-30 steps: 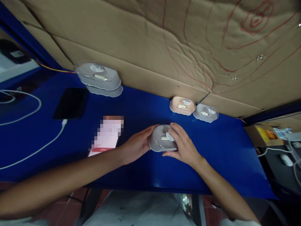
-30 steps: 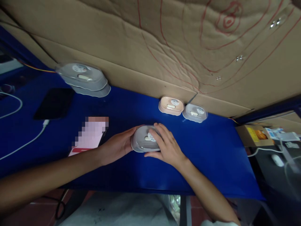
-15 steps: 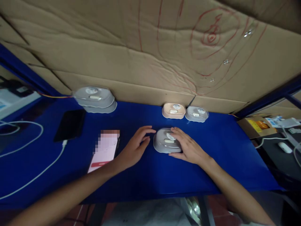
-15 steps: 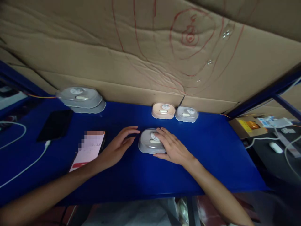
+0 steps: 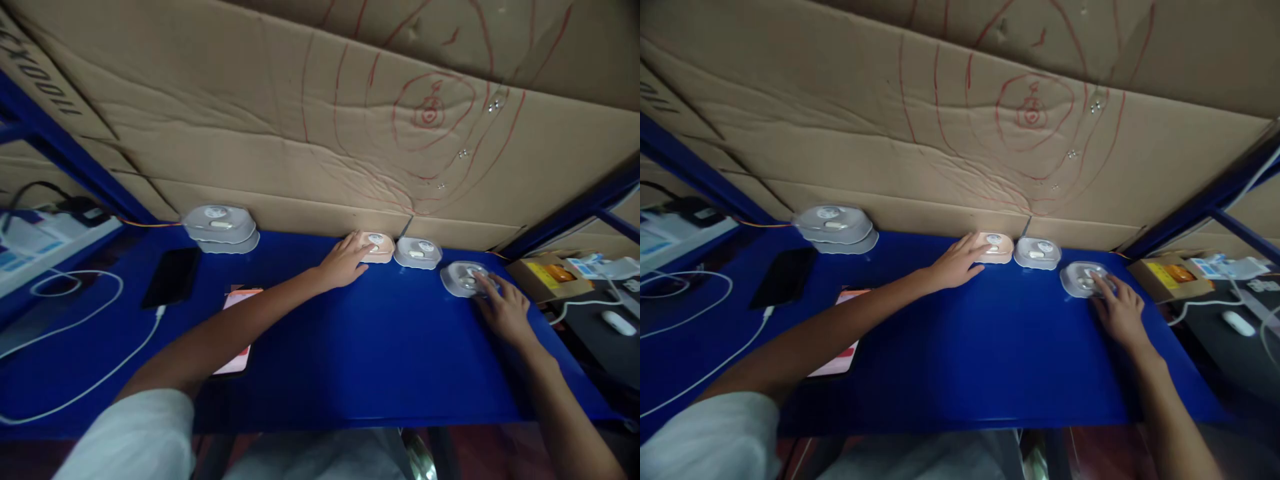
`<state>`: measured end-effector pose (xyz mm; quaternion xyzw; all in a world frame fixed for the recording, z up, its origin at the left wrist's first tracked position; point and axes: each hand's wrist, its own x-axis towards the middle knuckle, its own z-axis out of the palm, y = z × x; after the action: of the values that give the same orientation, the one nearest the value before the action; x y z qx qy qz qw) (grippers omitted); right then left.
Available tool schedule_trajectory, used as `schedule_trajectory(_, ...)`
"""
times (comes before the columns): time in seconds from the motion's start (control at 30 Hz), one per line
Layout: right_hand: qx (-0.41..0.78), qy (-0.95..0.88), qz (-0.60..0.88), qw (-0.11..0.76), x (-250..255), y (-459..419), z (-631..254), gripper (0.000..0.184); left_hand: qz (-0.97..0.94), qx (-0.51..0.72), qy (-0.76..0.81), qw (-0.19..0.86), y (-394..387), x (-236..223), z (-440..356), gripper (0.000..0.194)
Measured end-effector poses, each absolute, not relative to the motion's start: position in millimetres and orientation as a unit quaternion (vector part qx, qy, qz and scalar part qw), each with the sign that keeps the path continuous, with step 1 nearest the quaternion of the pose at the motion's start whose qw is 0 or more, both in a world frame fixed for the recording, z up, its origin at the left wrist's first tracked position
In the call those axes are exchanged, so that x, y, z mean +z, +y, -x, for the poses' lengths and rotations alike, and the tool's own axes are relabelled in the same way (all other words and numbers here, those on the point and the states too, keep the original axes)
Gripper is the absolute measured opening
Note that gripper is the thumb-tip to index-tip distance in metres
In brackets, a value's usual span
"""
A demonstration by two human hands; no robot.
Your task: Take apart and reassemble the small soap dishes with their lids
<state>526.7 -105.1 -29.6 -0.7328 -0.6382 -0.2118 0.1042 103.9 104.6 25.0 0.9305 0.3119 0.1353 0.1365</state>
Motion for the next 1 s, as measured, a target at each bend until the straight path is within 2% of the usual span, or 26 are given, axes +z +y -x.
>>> schedule_trajectory(0.17,-0.198,-0.586,0.776,0.121,-34.6,-70.7,-547.9,0.061,-0.931,0.148,0.312,0.115,68.8,18.8,-66.7,0.048)
schedule_trajectory(0.33,-0.164,-0.620,0.757,0.122,-35.9,-32.3,-509.8,0.066,-0.925,0.188,0.316,0.092,2.4,9.6,-6.8,0.052)
schedule_trajectory(0.47,-0.130,-0.643,0.737,0.161,-17.2,-18.9,-442.7,0.072,-0.898,0.216,0.358,0.137,-9.1,9.1,4.4,0.067)
schedule_trajectory(0.57,-0.066,-0.724,0.646,0.232,3.9,-25.6,-367.1,0.071,-0.880,0.210,0.382,0.190,-5.9,9.1,1.0,0.068)
schedule_trajectory(0.67,0.094,-0.859,0.471,0.178,14.1,-38.0,-293.0,0.089,-0.874,0.192,0.356,0.268,-7.8,6.5,-0.3,0.073)
schedule_trajectory(0.73,0.149,-0.880,0.416,0.173,12.8,-44.5,-261.8,0.097,-0.871,0.201,0.325,0.307,-12.4,2.9,1.4,0.080)
schedule_trajectory(0.9,0.200,-0.851,0.419,0.247,-0.9,-45.1,-265.7,0.081,-0.848,0.243,0.330,0.335,-26.3,-9.1,8.6,0.103)
schedule_trajectory(1.0,0.139,-0.820,0.490,0.259,-7.5,-33.9,-290.6,0.072,-0.845,0.229,0.342,0.343,-33.2,-12.2,10.4,0.118)
